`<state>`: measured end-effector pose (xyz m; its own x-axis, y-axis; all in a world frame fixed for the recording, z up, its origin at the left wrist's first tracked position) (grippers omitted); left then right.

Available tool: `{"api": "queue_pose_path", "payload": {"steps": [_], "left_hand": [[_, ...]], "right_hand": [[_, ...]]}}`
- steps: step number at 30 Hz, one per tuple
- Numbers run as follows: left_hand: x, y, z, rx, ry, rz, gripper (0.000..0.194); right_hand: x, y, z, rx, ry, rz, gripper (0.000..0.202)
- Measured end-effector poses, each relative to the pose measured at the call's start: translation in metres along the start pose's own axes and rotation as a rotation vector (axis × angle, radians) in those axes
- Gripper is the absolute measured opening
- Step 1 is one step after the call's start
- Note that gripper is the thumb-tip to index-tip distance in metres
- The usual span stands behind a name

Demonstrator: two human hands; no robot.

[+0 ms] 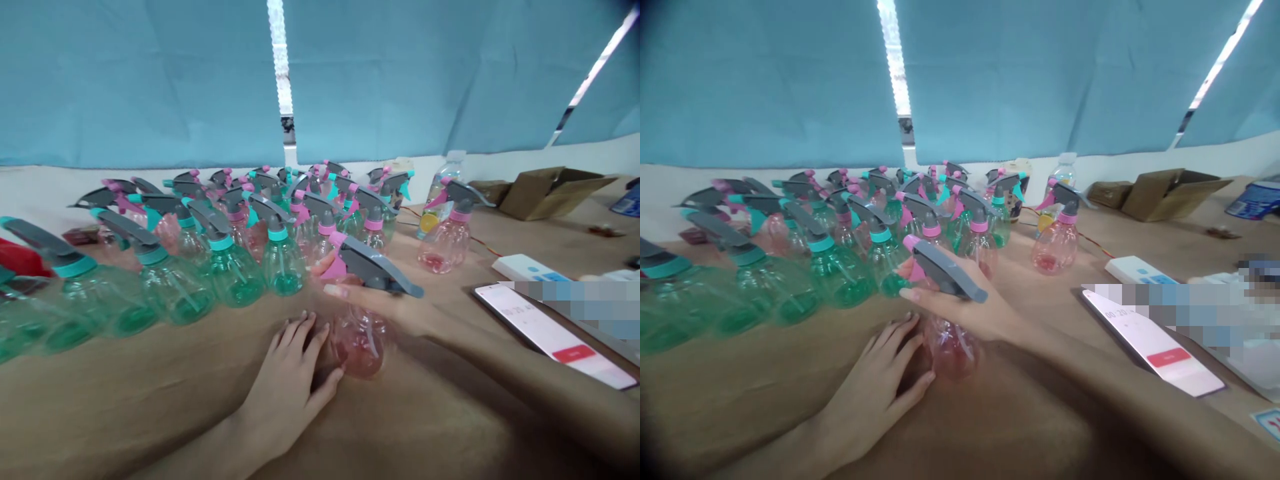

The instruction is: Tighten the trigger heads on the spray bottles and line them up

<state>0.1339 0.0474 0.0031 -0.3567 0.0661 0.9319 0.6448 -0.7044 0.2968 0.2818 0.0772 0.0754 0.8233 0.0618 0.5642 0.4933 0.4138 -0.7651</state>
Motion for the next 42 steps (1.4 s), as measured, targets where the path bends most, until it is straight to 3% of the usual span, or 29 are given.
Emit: {"api": "queue_pose_path", "payload": {"steps": [9,15,24,36,39,42], "left_hand": [[0.001,0.0,0.001,0.009,0.003,0.002,0.043],[0.001,0.001,0.0,0.0,0.013,0.008,0.043],[0.0,0.001,-0.001,0.002,0.017,0.008,0.043],[-0.001,0.003,-0.001,0.014,0.025,-0.004,0.044],[0.001,0.003,-0.001,0.01,0.035,-0.026,0.043],[0.002,0.003,-0.002,0.001,0.043,-0.029,0.041]], "right_hand": [[0.011,-0.011,-0.004,-0.104,0.091,-0.182,0.025],[0.005,-0.016,-0.004,0.019,0.058,0.024,0.039],[0.003,-0.024,-0.009,0.014,0.083,0.005,0.039],[0.007,-0.015,-0.034,-0.06,0.067,-0.188,0.03],[0.005,-0.005,-0.045,-0.064,0.093,-0.301,0.037],[0.0,0.008,-0.056,-0.008,0.186,-0.259,0.054]]}}
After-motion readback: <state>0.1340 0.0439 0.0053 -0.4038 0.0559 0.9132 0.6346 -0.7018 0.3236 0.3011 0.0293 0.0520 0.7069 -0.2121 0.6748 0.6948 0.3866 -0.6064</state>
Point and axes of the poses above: each hand's wrist, its own z-axis towards the middle knuckle, its own x-axis out of the back of the hand, y = z × x, the point moved 5 cm from there along z, towards the middle knuckle, and after that the axes turned 13 degrees about -z, right-handed, at the moved point
